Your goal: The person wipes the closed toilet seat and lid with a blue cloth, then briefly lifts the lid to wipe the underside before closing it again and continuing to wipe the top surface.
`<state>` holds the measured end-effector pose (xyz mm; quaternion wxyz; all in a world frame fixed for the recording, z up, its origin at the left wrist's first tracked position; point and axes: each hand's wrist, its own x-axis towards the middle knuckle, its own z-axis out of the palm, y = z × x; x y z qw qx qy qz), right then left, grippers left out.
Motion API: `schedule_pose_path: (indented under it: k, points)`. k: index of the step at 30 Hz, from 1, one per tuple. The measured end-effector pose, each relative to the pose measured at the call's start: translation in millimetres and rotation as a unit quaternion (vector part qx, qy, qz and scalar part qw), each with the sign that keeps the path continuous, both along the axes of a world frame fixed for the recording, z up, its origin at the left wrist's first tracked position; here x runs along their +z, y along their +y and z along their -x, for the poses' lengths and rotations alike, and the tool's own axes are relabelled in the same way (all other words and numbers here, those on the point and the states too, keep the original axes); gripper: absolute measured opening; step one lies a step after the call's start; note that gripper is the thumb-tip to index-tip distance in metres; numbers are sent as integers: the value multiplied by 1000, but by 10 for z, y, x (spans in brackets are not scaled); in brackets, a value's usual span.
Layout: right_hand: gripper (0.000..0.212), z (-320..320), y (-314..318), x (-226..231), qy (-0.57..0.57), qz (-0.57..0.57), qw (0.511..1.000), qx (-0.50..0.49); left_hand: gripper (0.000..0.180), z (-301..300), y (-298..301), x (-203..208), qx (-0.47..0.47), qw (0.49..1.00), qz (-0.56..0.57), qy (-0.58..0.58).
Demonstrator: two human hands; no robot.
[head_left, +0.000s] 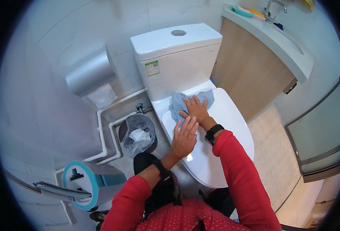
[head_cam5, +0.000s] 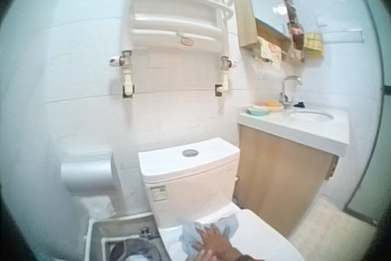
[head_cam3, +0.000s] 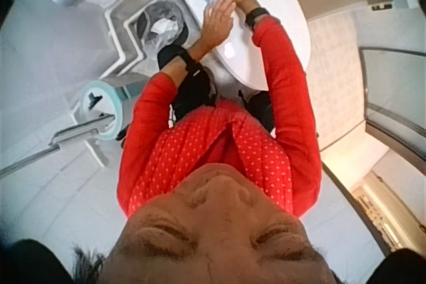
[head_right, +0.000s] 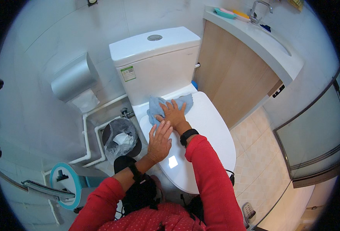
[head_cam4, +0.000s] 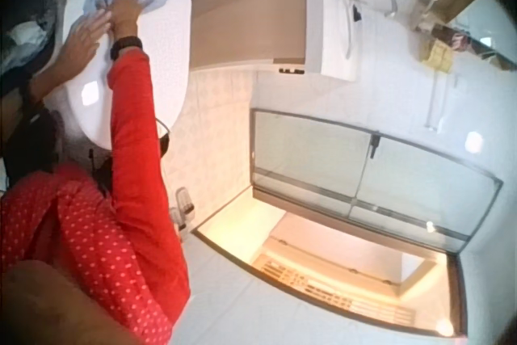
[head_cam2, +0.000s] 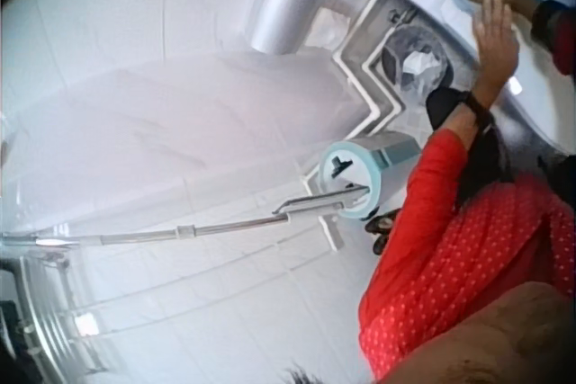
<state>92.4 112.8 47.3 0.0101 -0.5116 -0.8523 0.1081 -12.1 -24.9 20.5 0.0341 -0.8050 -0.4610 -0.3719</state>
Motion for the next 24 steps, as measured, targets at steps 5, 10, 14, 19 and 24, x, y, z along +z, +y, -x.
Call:
schedule_pose_path:
  k: [5,10,14,19,24]
  points:
    - [72,214,-342,-46,27,3,999,34,62,25,-124,85,-72,991,-57,-93]
    - [72,357,-702,-225,27,-81,993,83,59,154,-304,346,-62,985,-43,-153]
    - [73,433,-1043,-339,5,-107,987,120,52,292,-166,501,-14,987,-27,-156]
    - [80,293,-1584,-312,-4,-106,988,108,48,336,-29,386,28,995,62,-70]
    - [69,-275,-2160,-186,96,-79,978,169,46,299,66,94,-5,987,160,-2]
